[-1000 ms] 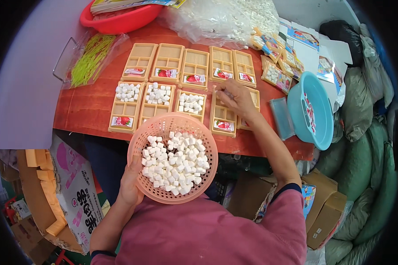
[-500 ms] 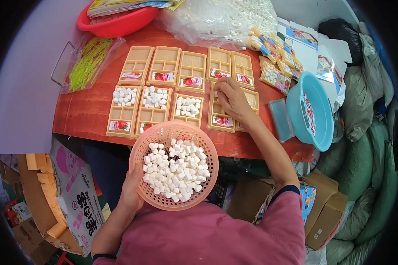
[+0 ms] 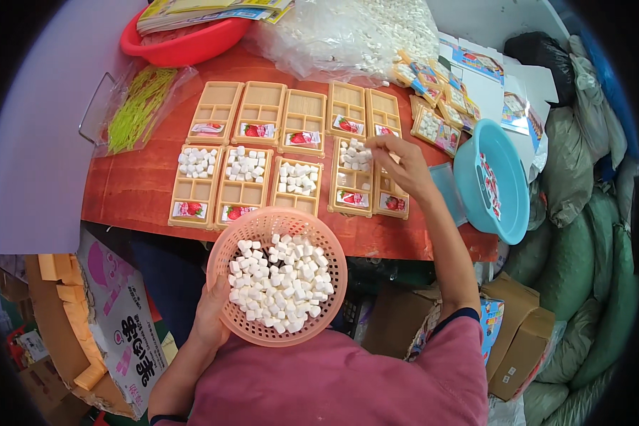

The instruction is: Manually assembling and filling plastic toy trays with stickers, ties, and foam components.

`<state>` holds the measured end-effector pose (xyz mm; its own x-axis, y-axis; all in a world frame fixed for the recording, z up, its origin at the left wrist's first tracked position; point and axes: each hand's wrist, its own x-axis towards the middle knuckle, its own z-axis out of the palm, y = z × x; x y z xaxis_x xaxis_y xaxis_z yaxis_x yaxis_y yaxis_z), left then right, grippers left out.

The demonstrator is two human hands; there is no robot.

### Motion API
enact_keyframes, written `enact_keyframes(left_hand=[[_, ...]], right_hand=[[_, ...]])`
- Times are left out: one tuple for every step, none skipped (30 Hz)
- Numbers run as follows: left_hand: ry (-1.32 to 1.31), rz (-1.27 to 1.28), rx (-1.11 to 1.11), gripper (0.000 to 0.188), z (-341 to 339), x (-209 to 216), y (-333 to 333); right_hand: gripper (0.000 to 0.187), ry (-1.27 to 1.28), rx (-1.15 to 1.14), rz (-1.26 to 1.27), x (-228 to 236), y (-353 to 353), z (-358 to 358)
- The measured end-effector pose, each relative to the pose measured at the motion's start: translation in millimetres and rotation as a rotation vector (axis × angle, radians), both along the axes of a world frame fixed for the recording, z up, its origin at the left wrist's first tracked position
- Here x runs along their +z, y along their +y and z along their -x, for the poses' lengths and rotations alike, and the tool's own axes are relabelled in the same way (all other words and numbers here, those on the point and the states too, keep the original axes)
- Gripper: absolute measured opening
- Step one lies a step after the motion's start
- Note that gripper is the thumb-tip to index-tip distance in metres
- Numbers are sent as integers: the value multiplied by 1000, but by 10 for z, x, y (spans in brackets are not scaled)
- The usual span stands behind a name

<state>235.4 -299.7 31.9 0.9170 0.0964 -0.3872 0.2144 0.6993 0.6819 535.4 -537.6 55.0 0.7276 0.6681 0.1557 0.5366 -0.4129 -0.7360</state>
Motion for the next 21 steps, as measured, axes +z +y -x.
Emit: enact_keyframes(left_hand=[[-1, 1, -2, 49, -1, -5, -4], [4, -11, -3, 49, 2, -11, -5], [9, -24, -2, 49, 5, -16, -6], [8, -21, -6, 49, 3, -26, -12], [0, -5, -9, 50, 1, -38, -17], [-7, 10, -10, 50, -1, -43, -22], [-8, 10, -12, 50, -2, -36, -25], [-12, 11, -24, 50, -5, -25, -29], [-16, 10, -34, 51, -8, -12, -32], [-16, 8, -32, 51, -8, -2, -28], [-9, 38, -28, 54, -9, 10, -23], [-2, 69, -23, 57, -7, 16, -17], [-3, 70, -24, 57, -6, 16, -20], [1, 72, -29, 57, -5, 16, -23], [5, 74, -35, 58, -6, 16, -26], [6, 74, -33, 58, -6, 22, -25], [-1, 67, -39, 57, -14, 35, -26], [-9, 59, -46, 56, -17, 44, -31], [-10, 59, -46, 56, -21, 48, -33], [-13, 46, -42, 56, -23, 52, -35], [-16, 34, -37, 56, -26, 56, -35]], right_hand=[[11, 49, 39, 125, 70, -65, 18], [10, 74, 126, 160, 31, -132, 5], [10, 73, 126, 160, 8, -141, 34], [10, -95, 205, 226, -4, -156, 94], [10, -263, 285, 291, -16, -160, 148], [12, -339, 265, 316, -30, -147, 185], [12, -339, 262, 317, -37, -148, 202], [12, -366, 275, 337, -43, -151, 213], [12, -392, 289, 357, -44, -153, 225], [12, -393, 291, 354, -49, -141, 241], [12, -373, 296, 340, -52, -129, 259], [12, -354, 301, 326, -55, -117, 268], [12, -355, 299, 327, -82, -133, 259], [12, -292, 283, 293, -137, -155, 239], [11, -228, 266, 258, -162, -172, 230], [11, -228, 268, 257, -153, -156, 236], [9, -279, 257, 315, -128, -130, 249], [8, -330, 246, 374, -104, -107, 262], [8, -332, 246, 373, -79, -85, 270], [7, -359, 271, 403, -55, -63, 279], [7, -386, 296, 433, -41, -49, 283]])
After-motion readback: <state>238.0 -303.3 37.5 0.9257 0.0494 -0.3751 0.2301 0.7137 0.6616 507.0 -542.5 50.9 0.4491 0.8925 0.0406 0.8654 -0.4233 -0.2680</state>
